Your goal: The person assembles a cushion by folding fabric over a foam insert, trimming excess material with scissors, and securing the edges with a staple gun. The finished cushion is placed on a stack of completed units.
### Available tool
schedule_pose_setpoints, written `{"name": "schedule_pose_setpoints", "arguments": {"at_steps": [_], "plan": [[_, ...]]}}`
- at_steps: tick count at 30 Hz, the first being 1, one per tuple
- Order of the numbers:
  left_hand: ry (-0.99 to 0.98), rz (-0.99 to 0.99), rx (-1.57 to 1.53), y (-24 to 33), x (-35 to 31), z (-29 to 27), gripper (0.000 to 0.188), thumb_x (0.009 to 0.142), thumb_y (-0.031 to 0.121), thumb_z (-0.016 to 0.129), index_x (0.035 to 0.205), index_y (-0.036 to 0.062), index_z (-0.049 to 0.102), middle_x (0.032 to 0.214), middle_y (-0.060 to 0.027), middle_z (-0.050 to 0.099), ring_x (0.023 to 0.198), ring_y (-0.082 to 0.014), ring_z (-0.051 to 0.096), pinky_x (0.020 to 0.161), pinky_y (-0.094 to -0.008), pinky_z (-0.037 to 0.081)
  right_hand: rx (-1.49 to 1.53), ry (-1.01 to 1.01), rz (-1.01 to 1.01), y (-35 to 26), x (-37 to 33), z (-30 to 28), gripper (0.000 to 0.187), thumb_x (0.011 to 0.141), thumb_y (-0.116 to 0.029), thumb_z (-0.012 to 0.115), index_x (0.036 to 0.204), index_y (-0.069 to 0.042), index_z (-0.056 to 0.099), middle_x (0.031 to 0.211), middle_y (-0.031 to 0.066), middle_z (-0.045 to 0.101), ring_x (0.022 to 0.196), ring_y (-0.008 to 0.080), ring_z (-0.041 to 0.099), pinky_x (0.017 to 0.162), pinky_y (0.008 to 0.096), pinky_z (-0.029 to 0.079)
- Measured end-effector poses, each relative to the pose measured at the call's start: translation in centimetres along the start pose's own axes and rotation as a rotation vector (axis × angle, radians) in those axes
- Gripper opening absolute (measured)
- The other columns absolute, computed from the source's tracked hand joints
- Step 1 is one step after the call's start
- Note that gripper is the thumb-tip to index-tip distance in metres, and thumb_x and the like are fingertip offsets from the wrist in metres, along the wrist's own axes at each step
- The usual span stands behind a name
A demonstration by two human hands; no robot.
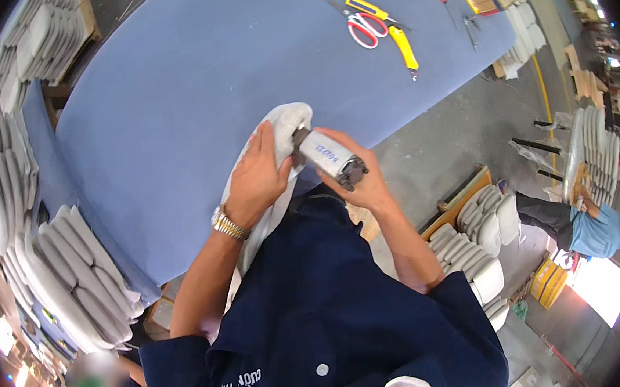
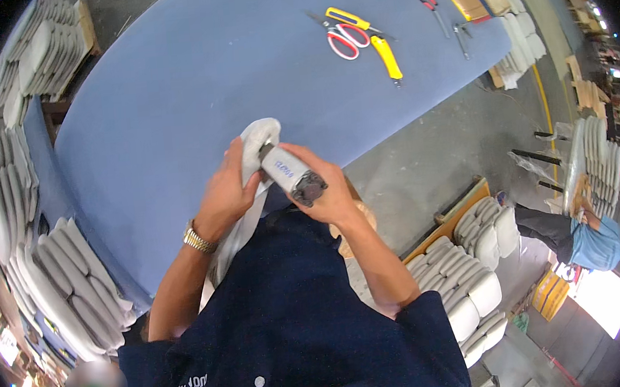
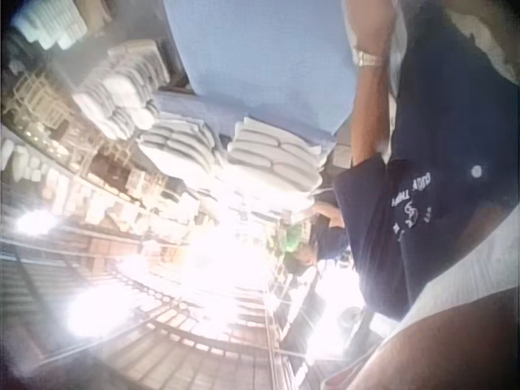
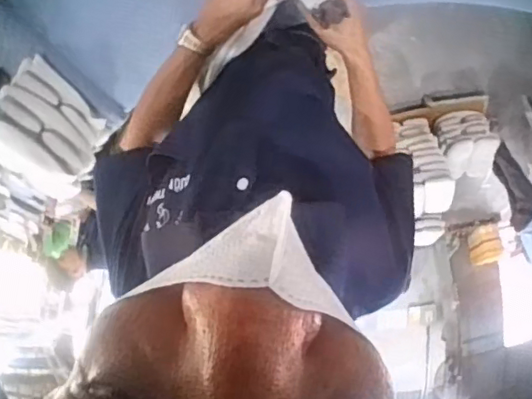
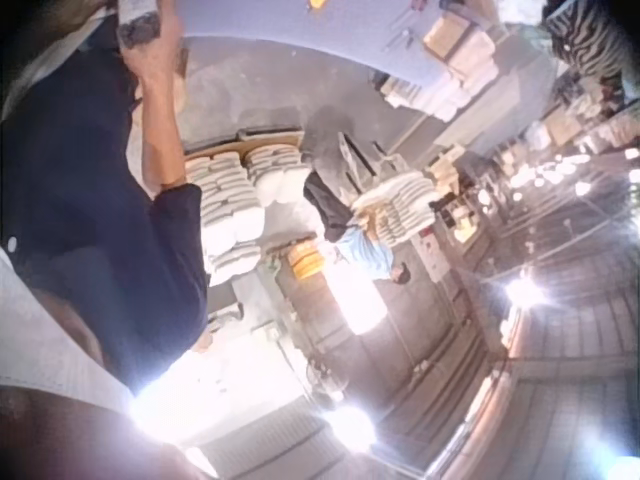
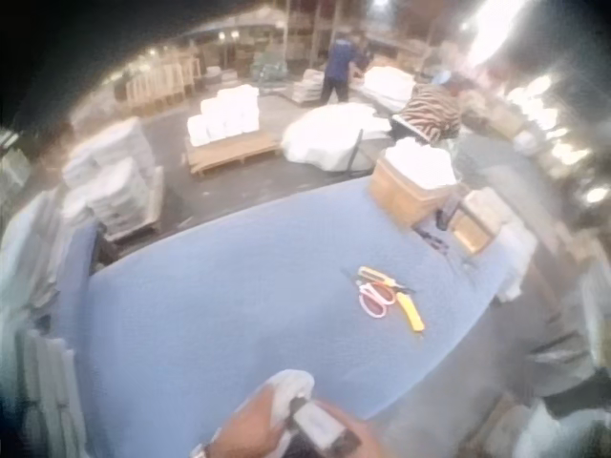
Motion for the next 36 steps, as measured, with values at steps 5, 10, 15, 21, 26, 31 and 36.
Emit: {"name": "schedule_pose_setpoints", "arguments": {"at_steps": [5, 10, 15, 21, 26, 31, 36], "plan": [[0.100, -0.057, 0.059, -1.1, -0.4, -1.1, 0.072, 0.098, 0.030, 0.066, 0.157, 0.0041, 0.034, 0.147, -0.0280, 0.053, 0.130, -0.0461, 0.057, 0.104, -0.0531, 0.049, -0.058, 0.020, -0.122, -0.2, 1.0, -2.1, 0.064, 0.080, -0.007, 0.081, 0.141, -0.005, 0.060, 0.130, 0.0167, 0.070, 0.120, 0.0244, 0.068, 0.102, 0.0367, 0.052], [-0.007, -0.264, 0.118, 0.9, -2.6, -4.8, 0.078, 0.094, 0.035, 0.071, 0.160, 0.0153, 0.034, 0.143, -0.0212, 0.060, 0.121, -0.0419, 0.064, 0.096, -0.0535, 0.054, -0.301, 0.133, 0.167, 5.4, 5.4, -6.2, 0.058, 0.082, -0.009, 0.080, 0.137, -0.003, 0.062, 0.129, 0.0189, 0.070, 0.118, 0.0292, 0.069, 0.100, 0.0383, 0.054], [0.180, -0.230, 0.175, -0.3, -8.4, -4.5, 0.089, 0.084, 0.031, 0.078, 0.161, 0.0233, 0.033, 0.134, -0.0197, 0.066, 0.107, -0.0419, 0.070, 0.087, -0.0545, 0.057, -0.750, 0.121, -0.072, 8.9, 10.9, -6.7, 0.053, 0.086, -0.016, 0.079, 0.136, -0.007, 0.063, 0.128, 0.0186, 0.070, 0.105, 0.0329, 0.073, 0.091, 0.0392, 0.058], [0.256, -0.342, 0.231, -3.0, -10.5, -5.7, 0.075, 0.082, 0.021, 0.074, 0.153, 0.0265, 0.050, 0.098, -0.0205, 0.075, 0.085, -0.0425, 0.073, 0.077, -0.0525, 0.058, -0.176, -0.096, -0.096, -1.3, 11.4, -3.0, 0.042, 0.092, -0.015, 0.074, 0.132, -0.007, 0.066, 0.117, 0.0129, 0.075, 0.094, 0.0216, 0.076, 0.086, 0.0336, 0.057], [0.674, -0.226, 0.256, -2.1, -12.2, -12.5, 0.056, 0.091, 0.019, 0.065, 0.146, 0.0218, 0.058, 0.098, -0.0149, 0.077, 0.075, -0.0317, 0.075, 0.067, -0.0485, 0.059, -0.253, -0.143, -0.256, -3.6, 8.9, -2.6, 0.032, 0.096, -0.007, 0.069, 0.127, 0.000, 0.068, 0.117, 0.0087, 0.073, 0.099, 0.0152, 0.070, 0.089, 0.0310, 0.054], [1.203, -0.196, 0.512, -1.5, -11.1, -9.9, 0.046, 0.087, 0.021, 0.067, 0.132, 0.0223, 0.065, 0.137, -0.0123, 0.063, 0.125, -0.0335, 0.062, 0.102, -0.0441, 0.053, -0.289, -0.326, -0.133, -2.0, 9.3, -1.9, 0.033, 0.103, -0.008, 0.063, 0.133, 0.005, 0.062, 0.120, 0.0167, 0.069, 0.107, 0.0215, 0.068, 0.093, 0.0332, 0.058], [0.778, -0.351, -0.204, -1.4, -8.1, 4.7, 0.044, 0.085, 0.021, 0.070, 0.129, 0.0176, 0.066, 0.125, -0.0144, 0.068, 0.115, -0.0312, 0.068, 0.089, -0.0442, 0.057, -0.429, -0.606, -0.083, -1.9, 8.6, 1.6, 0.035, 0.104, -0.010, 0.061, 0.135, 0.006, 0.060, 0.123, 0.0190, 0.068, 0.110, 0.0234, 0.068, 0.095, 0.0351, 0.058]]}}
Point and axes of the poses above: each hand's wrist, its own x-axis towards the middle knuckle, its own z-axis out of the palm, y = z × x, the point moved 7 cm from there along x, towards the middle knuckle
